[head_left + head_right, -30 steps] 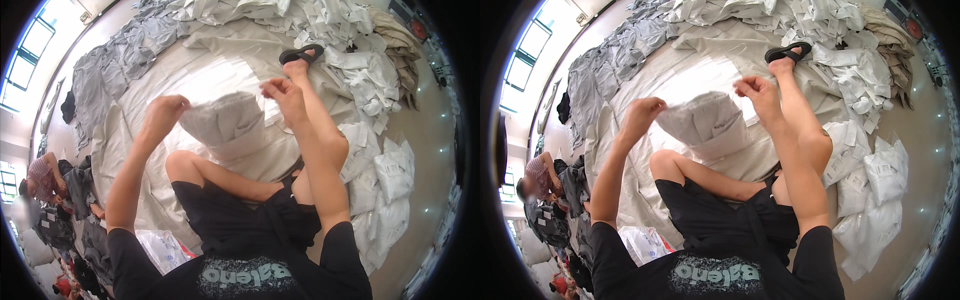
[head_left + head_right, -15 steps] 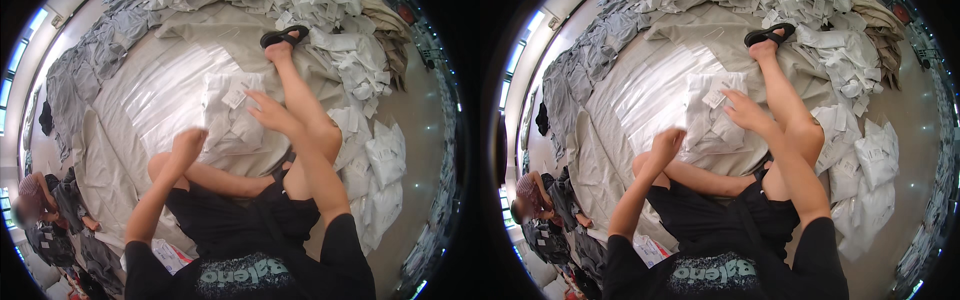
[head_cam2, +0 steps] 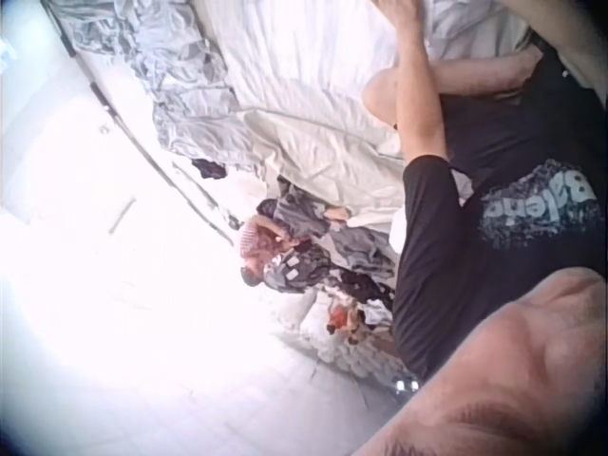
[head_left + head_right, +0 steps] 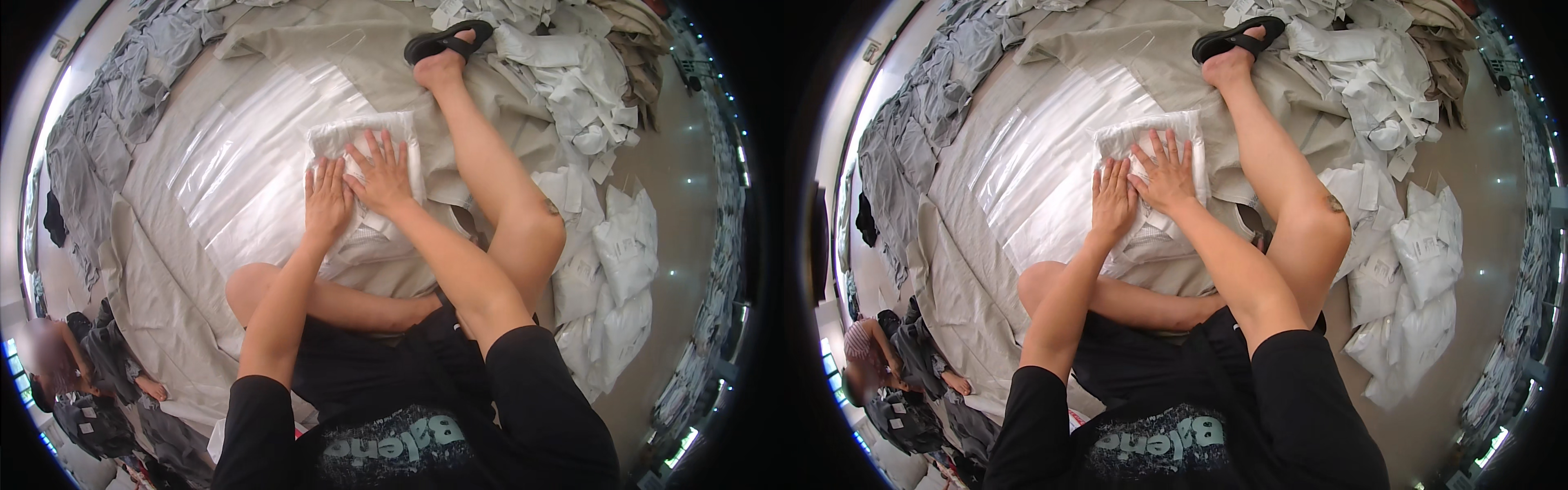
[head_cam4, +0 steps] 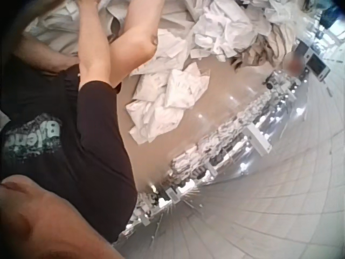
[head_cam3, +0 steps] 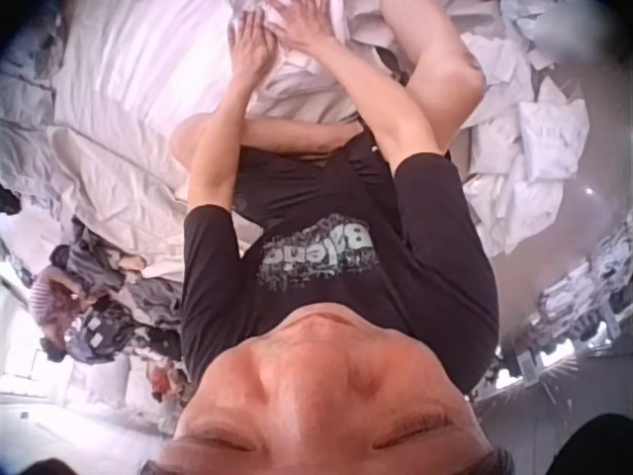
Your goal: The person folds white shirts and places them into clear plastic bags. They repeat this process for multiple shirts, stacking the packaged items to the side.
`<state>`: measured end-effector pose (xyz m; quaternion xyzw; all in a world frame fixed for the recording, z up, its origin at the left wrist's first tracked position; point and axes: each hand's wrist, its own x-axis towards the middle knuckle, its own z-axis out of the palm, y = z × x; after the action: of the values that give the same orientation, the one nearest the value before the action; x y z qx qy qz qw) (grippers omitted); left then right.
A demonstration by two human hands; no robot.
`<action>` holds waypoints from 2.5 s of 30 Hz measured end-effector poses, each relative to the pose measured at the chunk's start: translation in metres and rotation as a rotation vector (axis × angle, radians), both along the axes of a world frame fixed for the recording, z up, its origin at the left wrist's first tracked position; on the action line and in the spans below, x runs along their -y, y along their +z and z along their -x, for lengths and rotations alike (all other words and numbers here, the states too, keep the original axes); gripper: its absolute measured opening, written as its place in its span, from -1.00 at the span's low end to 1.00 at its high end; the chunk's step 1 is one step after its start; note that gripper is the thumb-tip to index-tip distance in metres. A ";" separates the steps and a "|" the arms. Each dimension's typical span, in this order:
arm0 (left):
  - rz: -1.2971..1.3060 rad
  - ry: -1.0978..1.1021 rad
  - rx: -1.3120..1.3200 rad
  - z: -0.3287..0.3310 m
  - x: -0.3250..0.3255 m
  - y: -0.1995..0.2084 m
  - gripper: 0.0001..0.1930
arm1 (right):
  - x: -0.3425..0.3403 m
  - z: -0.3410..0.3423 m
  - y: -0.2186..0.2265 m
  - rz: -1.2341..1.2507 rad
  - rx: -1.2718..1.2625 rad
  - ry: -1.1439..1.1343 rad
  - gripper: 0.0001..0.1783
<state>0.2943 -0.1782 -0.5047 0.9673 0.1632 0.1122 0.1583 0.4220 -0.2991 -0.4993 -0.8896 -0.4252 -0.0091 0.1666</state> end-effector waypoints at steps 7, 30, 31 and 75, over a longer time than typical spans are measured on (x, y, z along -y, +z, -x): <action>0.261 0.408 0.250 -0.016 -0.030 0.024 -0.37 | 0.000 -0.015 -0.005 -0.107 -0.239 -0.037 -0.27; 0.773 0.082 0.428 0.087 -0.180 0.183 -0.37 | 0.081 0.051 0.256 -1.126 -1.289 -0.120 -0.44; 1.280 0.303 0.461 0.069 -0.150 0.197 -0.33 | 0.100 0.042 0.271 -1.122 -1.199 -0.188 -0.47; 0.679 0.103 0.248 0.028 -0.055 0.098 -0.76 | 0.226 -0.453 0.471 -0.965 -0.066 -0.197 -0.71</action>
<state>0.2668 -0.1234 -0.4070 0.8293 0.2190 0.1757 0.4831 0.8750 -0.5247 -0.0282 -0.7467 -0.2808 -0.1926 0.5714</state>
